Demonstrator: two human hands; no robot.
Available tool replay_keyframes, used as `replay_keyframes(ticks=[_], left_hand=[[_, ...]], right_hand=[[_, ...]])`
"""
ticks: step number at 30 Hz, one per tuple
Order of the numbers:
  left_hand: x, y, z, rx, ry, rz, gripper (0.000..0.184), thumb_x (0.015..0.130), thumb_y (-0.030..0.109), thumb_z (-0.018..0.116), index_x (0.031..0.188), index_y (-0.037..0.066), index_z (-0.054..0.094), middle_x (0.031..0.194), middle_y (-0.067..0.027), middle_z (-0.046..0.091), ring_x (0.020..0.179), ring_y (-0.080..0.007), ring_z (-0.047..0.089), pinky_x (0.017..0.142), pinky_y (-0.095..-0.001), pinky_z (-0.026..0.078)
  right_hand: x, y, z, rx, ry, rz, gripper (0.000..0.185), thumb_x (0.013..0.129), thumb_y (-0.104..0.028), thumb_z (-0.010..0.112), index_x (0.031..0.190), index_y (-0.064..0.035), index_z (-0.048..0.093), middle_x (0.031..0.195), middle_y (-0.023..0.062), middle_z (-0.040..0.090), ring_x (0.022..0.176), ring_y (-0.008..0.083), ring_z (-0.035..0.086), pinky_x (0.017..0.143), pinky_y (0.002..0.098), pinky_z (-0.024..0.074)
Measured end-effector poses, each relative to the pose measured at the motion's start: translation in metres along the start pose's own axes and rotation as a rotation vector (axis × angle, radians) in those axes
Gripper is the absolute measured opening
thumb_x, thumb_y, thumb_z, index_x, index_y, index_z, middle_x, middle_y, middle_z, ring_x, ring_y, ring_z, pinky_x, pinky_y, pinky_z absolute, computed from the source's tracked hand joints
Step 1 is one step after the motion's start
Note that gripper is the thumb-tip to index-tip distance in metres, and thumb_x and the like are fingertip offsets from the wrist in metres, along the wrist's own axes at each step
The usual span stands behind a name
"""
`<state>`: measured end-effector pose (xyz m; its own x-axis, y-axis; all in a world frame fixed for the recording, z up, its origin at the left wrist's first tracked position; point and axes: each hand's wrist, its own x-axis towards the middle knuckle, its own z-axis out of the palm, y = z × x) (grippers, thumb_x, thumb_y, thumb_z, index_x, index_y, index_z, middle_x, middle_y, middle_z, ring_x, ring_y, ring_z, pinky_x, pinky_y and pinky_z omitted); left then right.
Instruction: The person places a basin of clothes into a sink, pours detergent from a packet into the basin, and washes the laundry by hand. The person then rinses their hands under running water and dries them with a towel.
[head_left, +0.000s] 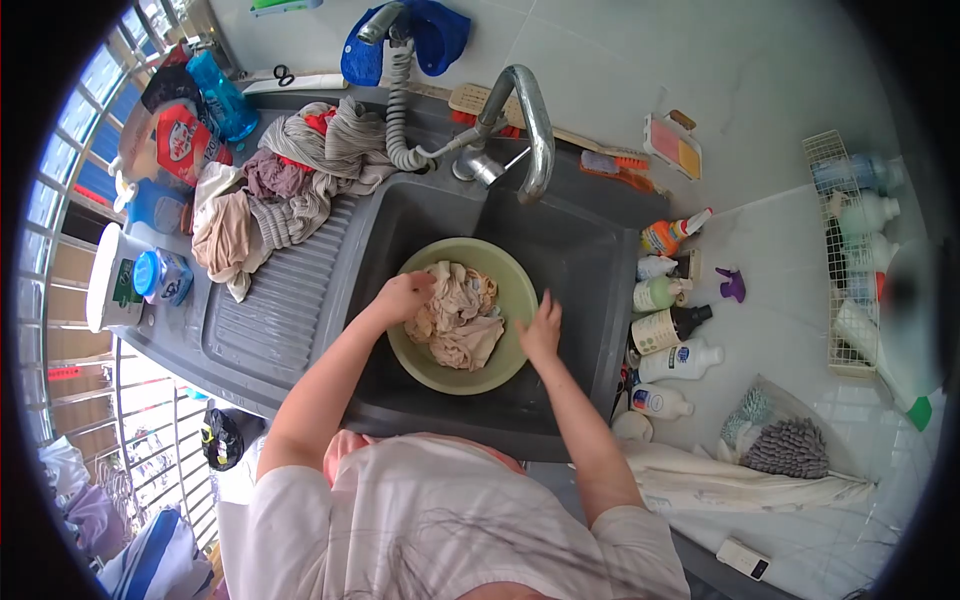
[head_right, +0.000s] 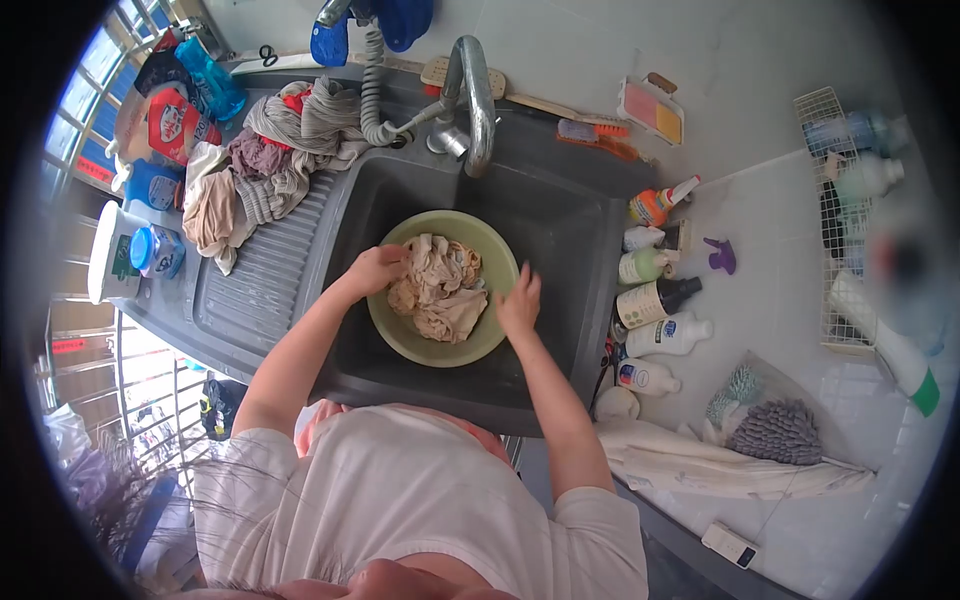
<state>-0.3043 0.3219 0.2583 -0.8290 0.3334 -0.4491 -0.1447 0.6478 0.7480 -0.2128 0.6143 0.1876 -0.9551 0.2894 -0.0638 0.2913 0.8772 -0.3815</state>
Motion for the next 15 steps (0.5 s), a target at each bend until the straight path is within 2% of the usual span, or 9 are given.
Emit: replay_keyframes(ticks=[2,4,6,8,10,11,12,14,15], left_hand=[[-0.019,-0.003,-0.015,-0.127,0.048,0.040,0.036,0.086,0.019,0.062,0.119,0.005,0.062,0.112,-0.0147,0.066,0.109,-0.0241,0.061,0.092,-0.0343,0.048],[-0.037,-0.010,-0.023,-0.106,0.091,0.018,0.036,0.088,0.020,0.061,0.121,0.004,0.060,0.111,-0.0129,0.067,0.106,-0.0238,0.063,0.091,-0.0346,0.049],[-0.058,-0.025,-0.036,-0.148,0.116,0.010,0.037,0.088,0.019,0.063,0.120,0.003,0.060,0.110,-0.0127,0.067,0.101,-0.0229,0.066,0.088,-0.0336,0.050],[-0.084,-0.029,-0.056,-0.133,0.206,0.012,0.033,0.086,0.017,0.064,0.116,0.003,0.061,0.107,-0.0115,0.068,0.092,-0.0200,0.068,0.080,-0.0321,0.053],[-0.109,-0.027,-0.079,-0.412,0.253,-0.103,0.028,0.088,0.017,0.064,0.114,0.005,0.063,0.103,-0.0073,0.068,0.088,-0.0160,0.067,0.072,-0.0300,0.054],[-0.117,-0.035,-0.090,-0.407,0.276,-0.111,0.028,0.088,0.017,0.064,0.114,0.005,0.063,0.103,-0.0073,0.068,0.088,-0.0160,0.067,0.072,-0.0300,0.054],[-0.125,-0.047,-0.102,-0.531,0.368,-0.117,0.028,0.090,0.018,0.063,0.115,0.006,0.062,0.102,-0.0051,0.067,0.088,-0.0152,0.066,0.071,-0.0292,0.054],[-0.141,-0.073,-0.127,-0.679,0.582,-0.117,0.025,0.091,0.019,0.063,0.112,0.007,0.061,0.100,-0.0033,0.066,0.087,-0.0135,0.064,0.069,-0.0286,0.053],[-0.149,-0.086,-0.139,-0.666,0.729,-0.122,0.024,0.090,0.019,0.063,0.111,0.007,0.062,0.098,-0.0032,0.065,0.084,-0.0117,0.063,0.068,-0.0274,0.052]], right_hand=[[0.051,-0.056,-0.048,0.076,0.191,-0.374,0.066,0.083,-0.016,0.062,0.140,-0.0031,0.032,0.142,0.0220,0.032,0.129,0.0404,0.036,0.106,0.0477,0.0324],[0.094,-0.110,-0.086,-0.084,0.355,-0.629,0.064,0.082,-0.015,0.062,0.140,-0.0028,0.036,0.142,0.0180,0.037,0.129,0.0391,0.036,0.106,0.0455,0.0324],[0.127,-0.149,-0.112,-0.255,0.409,-0.757,0.062,0.080,-0.011,0.059,0.138,-0.0029,0.040,0.141,0.0128,0.040,0.131,0.0372,0.036,0.107,0.0439,0.0330],[0.165,-0.162,-0.109,-0.315,0.479,-0.846,0.059,0.075,-0.006,0.058,0.133,-0.0020,0.046,0.137,0.0106,0.045,0.129,0.0363,0.039,0.105,0.0434,0.0357],[0.198,-0.140,-0.089,-0.324,0.358,-0.734,0.056,0.073,-0.004,0.059,0.128,-0.0012,0.051,0.133,0.0117,0.048,0.126,0.0361,0.043,0.104,0.0426,0.0375],[0.200,-0.136,-0.091,-0.340,0.407,-0.791,0.047,0.077,-0.004,0.056,0.124,-0.0007,0.053,0.125,0.0146,0.054,0.119,0.0359,0.048,0.104,0.0458,0.0363],[0.191,-0.134,-0.091,-0.359,0.454,-0.843,0.039,0.081,-0.004,0.054,0.119,-0.0001,0.056,0.116,0.0174,0.060,0.112,0.0357,0.054,0.104,0.0490,0.0352],[0.152,-0.140,-0.101,-0.297,0.454,-0.796,0.042,0.082,-0.009,0.059,0.122,-0.0001,0.054,0.116,0.0182,0.059,0.113,0.0372,0.053,0.104,0.0495,0.0343],[0.127,-0.146,-0.110,-0.255,0.429,-0.714,0.047,0.080,-0.008,0.060,0.126,-0.0015,0.052,0.124,0.0165,0.054,0.119,0.0378,0.048,0.104,0.0484,0.0351]])
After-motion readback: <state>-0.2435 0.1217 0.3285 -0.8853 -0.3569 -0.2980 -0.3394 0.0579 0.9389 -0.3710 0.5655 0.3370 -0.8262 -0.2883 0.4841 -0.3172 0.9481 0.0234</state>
